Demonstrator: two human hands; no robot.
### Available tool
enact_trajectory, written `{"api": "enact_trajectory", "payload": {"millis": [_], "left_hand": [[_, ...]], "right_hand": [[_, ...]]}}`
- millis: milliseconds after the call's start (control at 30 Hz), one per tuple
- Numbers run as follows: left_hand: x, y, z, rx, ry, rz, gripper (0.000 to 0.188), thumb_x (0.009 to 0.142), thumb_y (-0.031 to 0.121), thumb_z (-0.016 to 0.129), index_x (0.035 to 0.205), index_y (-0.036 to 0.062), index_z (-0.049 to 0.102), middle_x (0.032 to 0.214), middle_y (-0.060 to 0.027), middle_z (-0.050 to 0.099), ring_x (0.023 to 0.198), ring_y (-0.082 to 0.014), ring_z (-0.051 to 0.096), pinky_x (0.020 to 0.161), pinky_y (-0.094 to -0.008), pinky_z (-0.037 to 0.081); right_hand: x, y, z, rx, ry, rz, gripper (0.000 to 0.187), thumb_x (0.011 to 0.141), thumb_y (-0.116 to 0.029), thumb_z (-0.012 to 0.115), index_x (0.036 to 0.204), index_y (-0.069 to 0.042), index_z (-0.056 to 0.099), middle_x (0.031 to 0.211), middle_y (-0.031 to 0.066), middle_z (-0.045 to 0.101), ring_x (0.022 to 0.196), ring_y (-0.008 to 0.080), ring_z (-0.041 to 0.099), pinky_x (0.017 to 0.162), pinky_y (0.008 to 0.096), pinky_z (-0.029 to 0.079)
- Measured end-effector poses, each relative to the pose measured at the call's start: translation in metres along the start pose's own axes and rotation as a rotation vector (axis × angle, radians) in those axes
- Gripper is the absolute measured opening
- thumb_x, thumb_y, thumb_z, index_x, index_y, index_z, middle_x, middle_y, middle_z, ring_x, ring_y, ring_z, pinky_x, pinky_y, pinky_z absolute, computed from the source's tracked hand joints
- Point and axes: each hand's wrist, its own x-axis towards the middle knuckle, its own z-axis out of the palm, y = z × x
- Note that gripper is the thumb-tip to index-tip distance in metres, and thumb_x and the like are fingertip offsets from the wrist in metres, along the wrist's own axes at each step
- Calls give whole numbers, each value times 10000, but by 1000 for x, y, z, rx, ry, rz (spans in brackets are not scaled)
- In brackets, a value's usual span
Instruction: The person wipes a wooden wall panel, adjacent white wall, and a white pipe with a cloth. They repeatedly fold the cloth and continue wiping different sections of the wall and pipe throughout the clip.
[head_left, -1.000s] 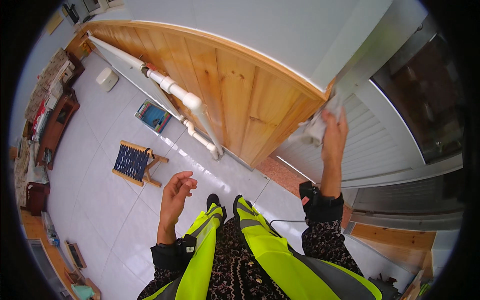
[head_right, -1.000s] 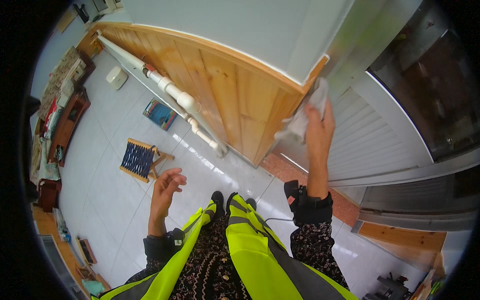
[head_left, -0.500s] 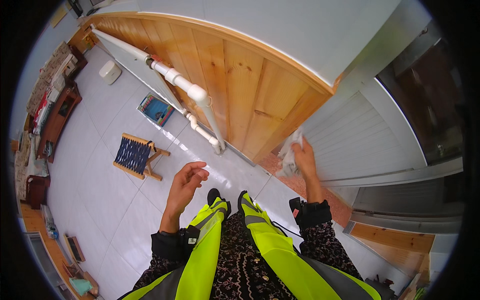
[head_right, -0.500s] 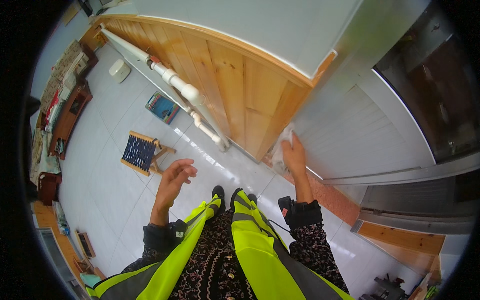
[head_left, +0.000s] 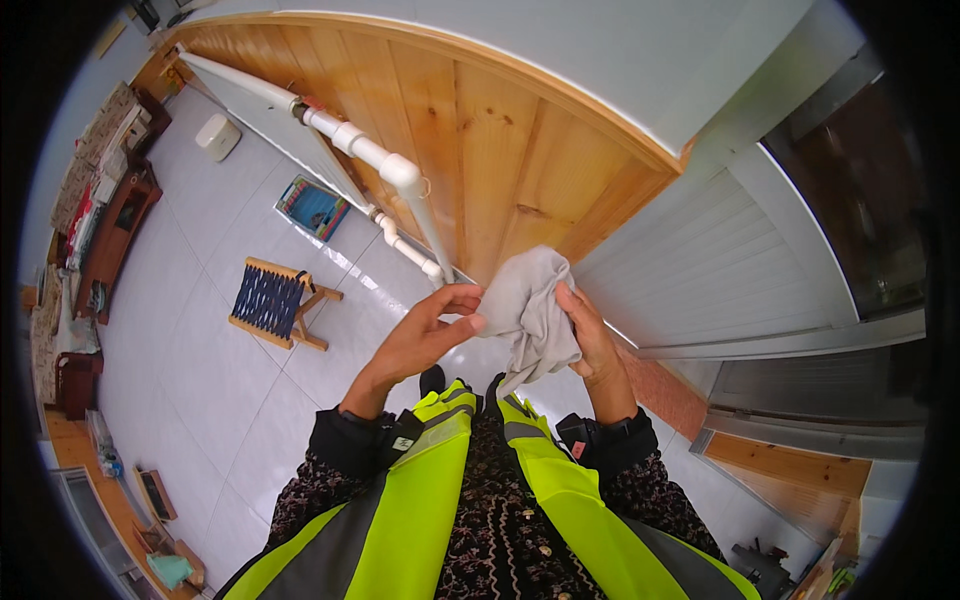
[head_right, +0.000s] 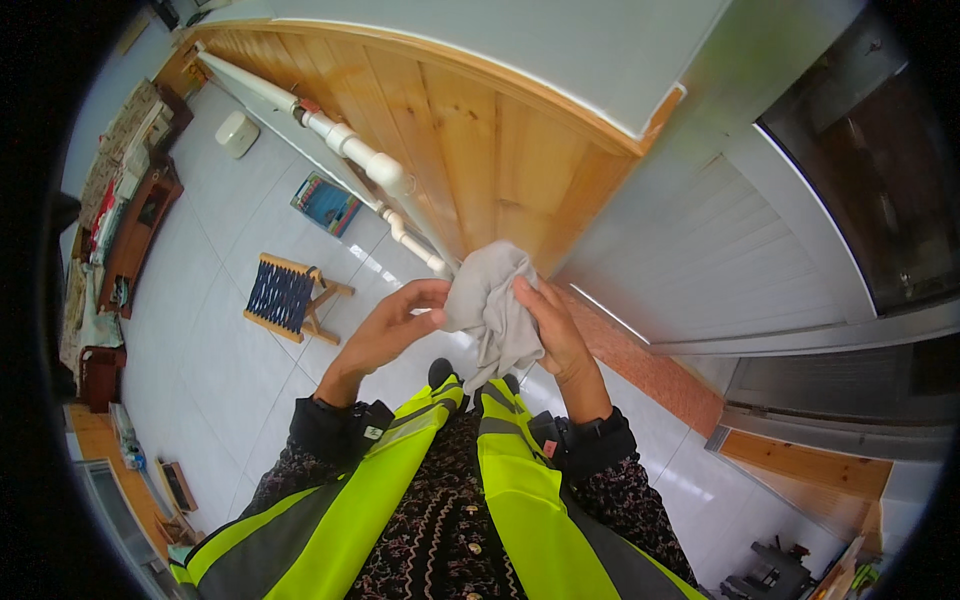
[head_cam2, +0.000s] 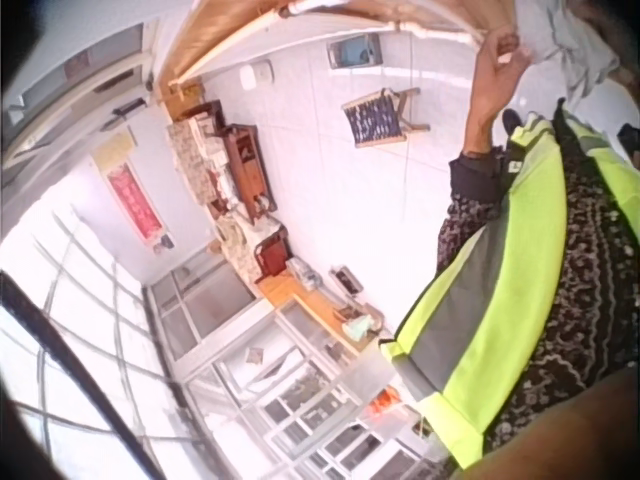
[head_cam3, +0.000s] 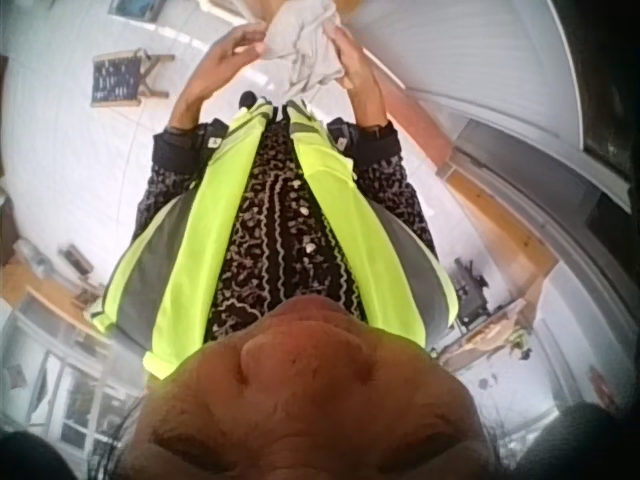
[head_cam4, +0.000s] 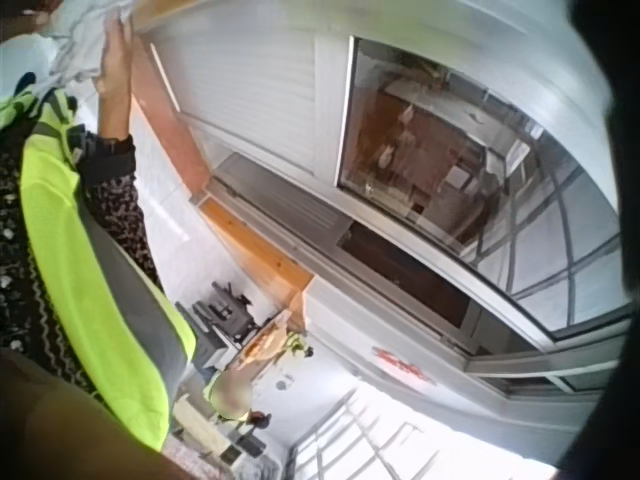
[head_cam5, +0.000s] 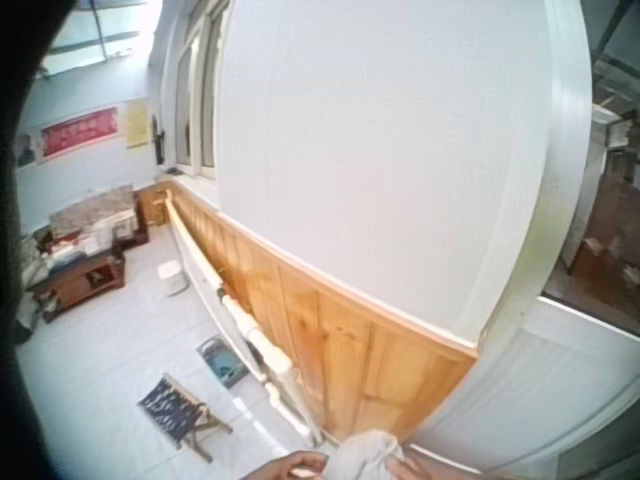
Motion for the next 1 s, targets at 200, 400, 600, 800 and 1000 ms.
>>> {"api": "enact_trajectory", "payload": {"millis": [200,400,600,800,1000], "left_hand": [[-4,-2,-4,-22,150,54,193,839,149,618,969,25,547,812,18,554,725,-57,485,671,-189,405],[-19,2,-26,-75,351,114,142,825,123,629,921,35,573,780,23,547,706,-41,477,644,-181,393],[-24,4,-35,-106,408,138,139,823,131,632,910,38,577,770,24,539,705,-42,470,630,-173,382],[-23,-3,-33,-14,441,70,143,819,135,630,899,31,574,754,25,520,699,-42,453,621,-171,372],[-21,-15,-24,63,155,-38,161,849,133,590,964,24,562,815,20,519,751,-49,457,654,-188,385]], "right_hand": [[3,7,9,-245,66,2,404,931,-256,449,1232,14,433,1126,61,534,988,128,523,830,267,443],[7,12,3,-466,127,-32,399,927,-260,464,1217,14,468,1120,52,541,988,110,504,855,250,412],[11,11,9,-452,122,-14,411,917,-258,487,1220,18,466,1123,61,542,1034,127,481,905,263,375],[7,14,12,-793,48,38,453,825,-200,612,1201,18,483,1102,56,558,1014,130,496,894,263,384],[-34,-2,-32,-359,156,-21,475,760,-84,609,1205,3,469,1098,84,569,996,166,536,867,289,430]]}}
